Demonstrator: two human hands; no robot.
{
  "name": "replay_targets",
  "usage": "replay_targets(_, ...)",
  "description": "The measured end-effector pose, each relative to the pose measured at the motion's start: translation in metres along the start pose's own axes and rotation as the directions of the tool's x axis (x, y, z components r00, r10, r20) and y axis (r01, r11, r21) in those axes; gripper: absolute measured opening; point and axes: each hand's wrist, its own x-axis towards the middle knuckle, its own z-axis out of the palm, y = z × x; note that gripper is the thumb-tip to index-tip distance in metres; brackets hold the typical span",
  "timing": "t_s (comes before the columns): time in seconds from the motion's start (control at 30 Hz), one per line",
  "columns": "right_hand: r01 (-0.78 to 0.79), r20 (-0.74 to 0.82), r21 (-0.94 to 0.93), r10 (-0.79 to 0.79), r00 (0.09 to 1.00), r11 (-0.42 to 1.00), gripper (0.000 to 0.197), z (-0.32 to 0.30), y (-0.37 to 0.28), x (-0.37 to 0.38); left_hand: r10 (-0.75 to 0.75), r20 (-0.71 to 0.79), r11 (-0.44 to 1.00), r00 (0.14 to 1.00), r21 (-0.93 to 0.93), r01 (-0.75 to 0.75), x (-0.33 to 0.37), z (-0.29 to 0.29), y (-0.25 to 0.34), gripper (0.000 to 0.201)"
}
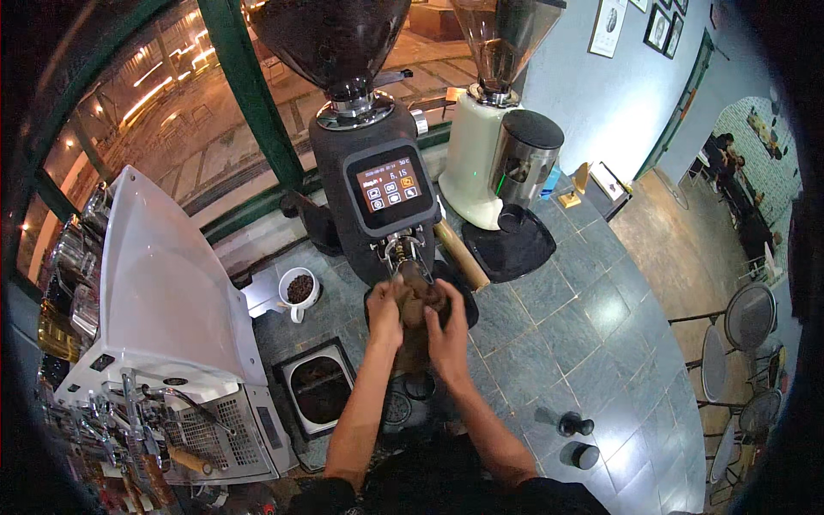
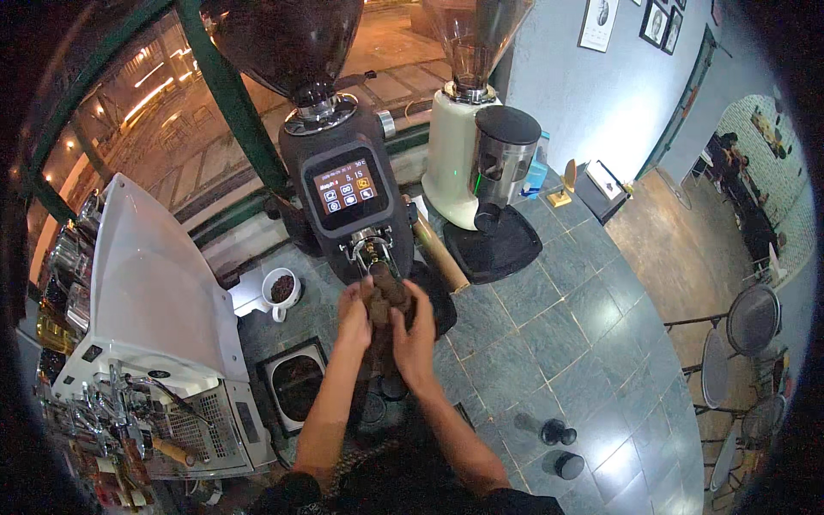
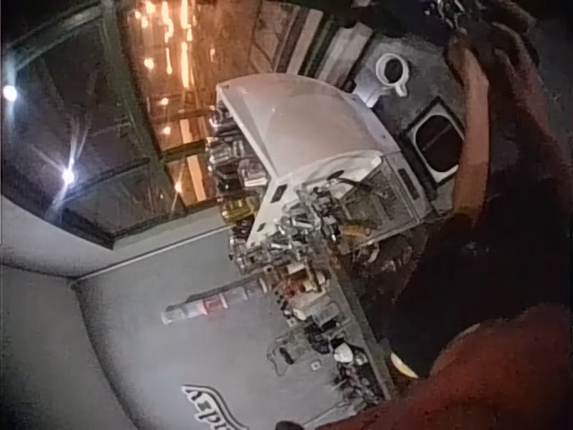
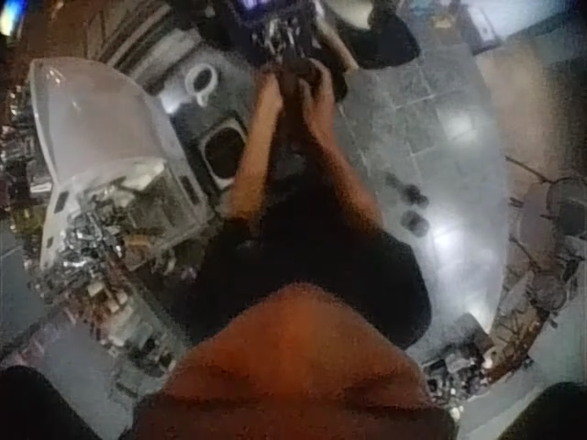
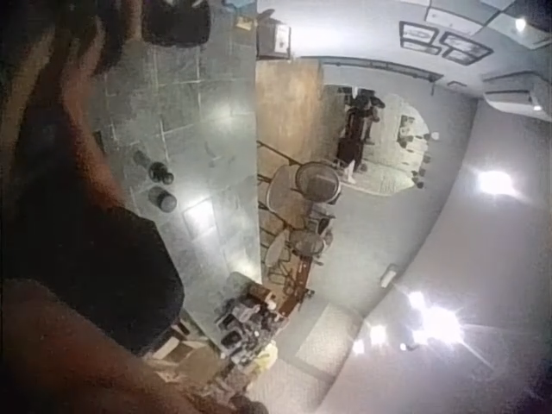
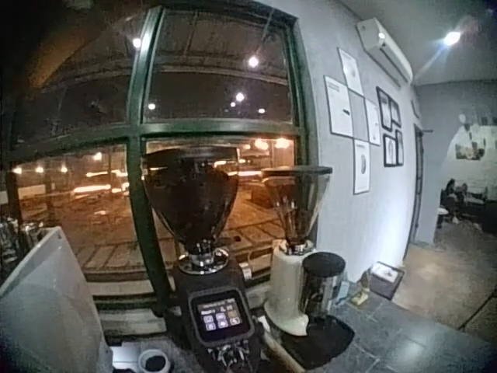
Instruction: The person is cleaning components of an espresso machine and the surrounding counter area.
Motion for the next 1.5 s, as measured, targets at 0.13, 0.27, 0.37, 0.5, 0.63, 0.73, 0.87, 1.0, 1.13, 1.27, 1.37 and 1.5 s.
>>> replay_targets(0.13,0.036,-0.186,-0.027,-0.04,0.982,0.999,0.042,-0.021,-0.004,0.019,0.082,0.134,0.992,0.988,0.085,-0.094,-0.058,-0.021,-0.022,0.013)
replay_targets(0.27,0.091,-0.191,-0.024,-0.094,0.977,0.996,0.031,-0.005,0.008,0.072,0.213,0.126,0.956,0.969,0.179,-0.233,-0.088,-0.013,-0.044,0.028)
replay_targets(0.37,0.3,0.043,-0.151,-0.297,0.954,0.942,0.033,0.023,0.056,0.095,0.002,0.105,0.962,0.994,-0.27,0.026,-0.098,0.007,-0.049,0.028)
replay_targets(0.5,0.161,0.265,-0.521,-0.02,0.964,0.839,0.033,0.032,0.044,0.09,-0.191,0.048,0.953,0.98,-0.229,0.197,-0.095,0.004,-0.052,0.04)
replay_targets(0.63,0.304,0.395,-0.48,-0.106,0.912,0.823,0.044,-0.013,0.055,0.075,-0.13,0.157,0.968,0.979,-0.194,0.159,-0.12,0.021,-0.052,0.047)
replay_targets(0.73,-0.106,0.282,-0.285,0.189,0.941,0.953,0.042,-0.079,-0.001,0.04,-0.126,0.333,0.983,0.934,0.168,0.072,-0.151,0.009,-0.06,0.054)
replay_targets(0.87,-0.458,0.056,0.087,0.455,0.889,0.884,0.038,-0.155,-0.042,0.006,-0.027,0.856,0.591,0.517,0.43,-0.682,-0.185,0.002,-0.022,0.073)
replay_targets(1.0,-0.276,0.02,-0.042,0.277,0.961,0.96,0.031,-0.164,-0.043,-0.013,0.085,0.621,0.161,0.779,0.763,-0.626,-0.163,-0.06,-0.021,0.084)
replay_targets(1.13,0.05,0.029,-0.328,-0.043,0.999,0.943,0.025,-0.157,0.004,-0.028,0.05,0.505,-0.056,0.861,0.863,-0.503,-0.151,-0.09,-0.038,0.085)
replay_targets(1.27,0.119,0.004,-0.817,-0.201,0.98,0.564,0.024,-0.146,0.002,-0.055,0.064,0.547,-0.003,0.835,0.837,-0.548,-0.141,-0.104,-0.04,0.082)
replay_targets(1.37,0.007,0.023,-0.429,0.003,1.0,0.903,0.027,-0.152,0.0,-0.068,0.192,0.524,0.467,0.83,0.695,-0.547,-0.154,-0.105,-0.024,0.083)
replay_targets(1.5,-0.094,-0.021,-0.284,0.092,0.996,0.954,0.03,-0.157,-0.019,-0.081,0.185,0.472,0.92,0.862,0.226,-0.321,-0.178,-0.098,-0.005,0.084)
